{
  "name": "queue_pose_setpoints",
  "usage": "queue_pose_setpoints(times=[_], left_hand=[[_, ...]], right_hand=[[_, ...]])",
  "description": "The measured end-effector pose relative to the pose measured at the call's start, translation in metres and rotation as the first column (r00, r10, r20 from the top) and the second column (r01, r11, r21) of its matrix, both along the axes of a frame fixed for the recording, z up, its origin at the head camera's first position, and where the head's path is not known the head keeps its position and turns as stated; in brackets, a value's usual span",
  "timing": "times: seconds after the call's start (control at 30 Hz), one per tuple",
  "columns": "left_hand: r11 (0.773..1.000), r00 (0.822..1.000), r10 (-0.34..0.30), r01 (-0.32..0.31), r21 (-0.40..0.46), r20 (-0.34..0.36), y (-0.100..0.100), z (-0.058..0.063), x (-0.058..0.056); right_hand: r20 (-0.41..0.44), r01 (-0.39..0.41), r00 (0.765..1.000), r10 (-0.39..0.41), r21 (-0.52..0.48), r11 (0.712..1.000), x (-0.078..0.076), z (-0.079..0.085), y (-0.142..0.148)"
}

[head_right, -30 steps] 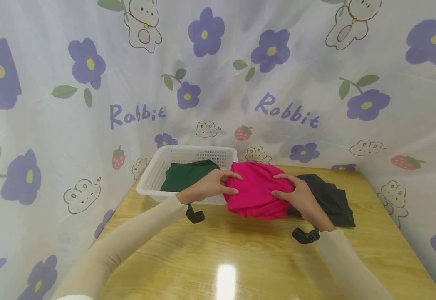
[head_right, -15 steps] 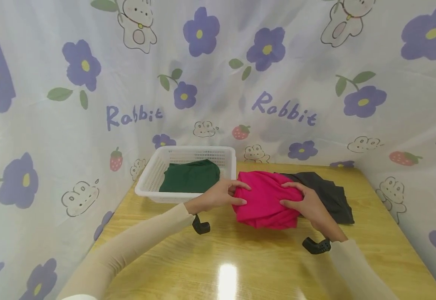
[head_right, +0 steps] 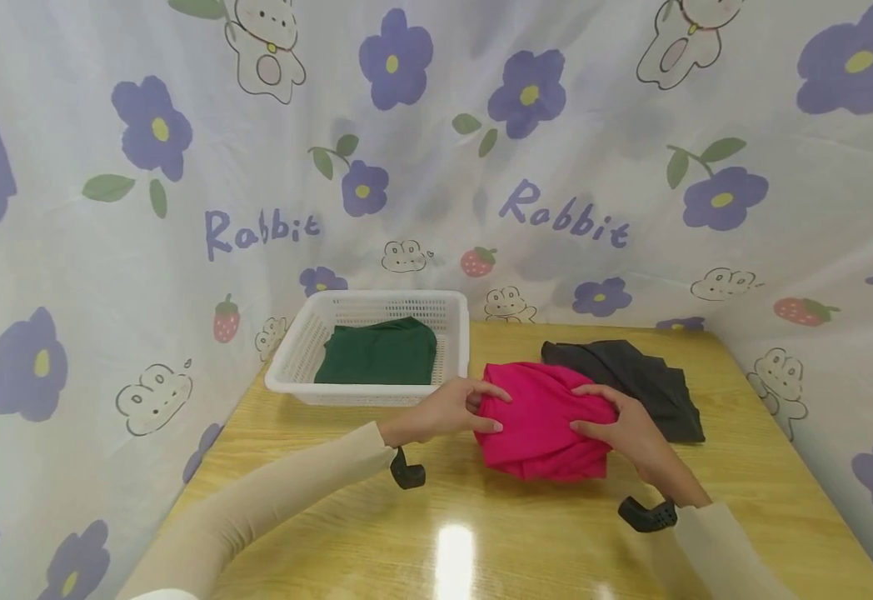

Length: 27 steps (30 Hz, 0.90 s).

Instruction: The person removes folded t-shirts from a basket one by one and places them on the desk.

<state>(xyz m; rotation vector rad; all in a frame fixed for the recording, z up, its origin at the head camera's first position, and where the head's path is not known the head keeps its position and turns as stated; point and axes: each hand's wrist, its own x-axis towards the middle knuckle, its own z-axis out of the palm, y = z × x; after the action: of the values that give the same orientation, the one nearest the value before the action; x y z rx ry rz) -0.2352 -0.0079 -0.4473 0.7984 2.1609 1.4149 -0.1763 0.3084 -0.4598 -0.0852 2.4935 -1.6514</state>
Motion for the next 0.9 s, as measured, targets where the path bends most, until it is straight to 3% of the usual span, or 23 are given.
queue_pose_setpoints(times=[0.27,0.57,0.9], left_hand=[[0.998,1.000,-0.026,0.025,-0.050,-0.007,0.002,-0.018,0.008],[0.995,0.997,-0.073,0.075,-0.059,0.023,0.000,-0.027,0.015],[0.992,0.996,-0.085,0.089,-0.094,0.039,-0.004,-0.039,0.022]], right_hand=[[0.046,0.004,0.999,-0.004,0.011,1.000,0.009,-0.014,0.004],[0.076,-0.001,0.997,-0.001,0.017,1.000,0.016,-0.024,0.004],[0.119,-0.016,0.993,0.016,-0.005,1.000,0.022,-0.039,0.003]])
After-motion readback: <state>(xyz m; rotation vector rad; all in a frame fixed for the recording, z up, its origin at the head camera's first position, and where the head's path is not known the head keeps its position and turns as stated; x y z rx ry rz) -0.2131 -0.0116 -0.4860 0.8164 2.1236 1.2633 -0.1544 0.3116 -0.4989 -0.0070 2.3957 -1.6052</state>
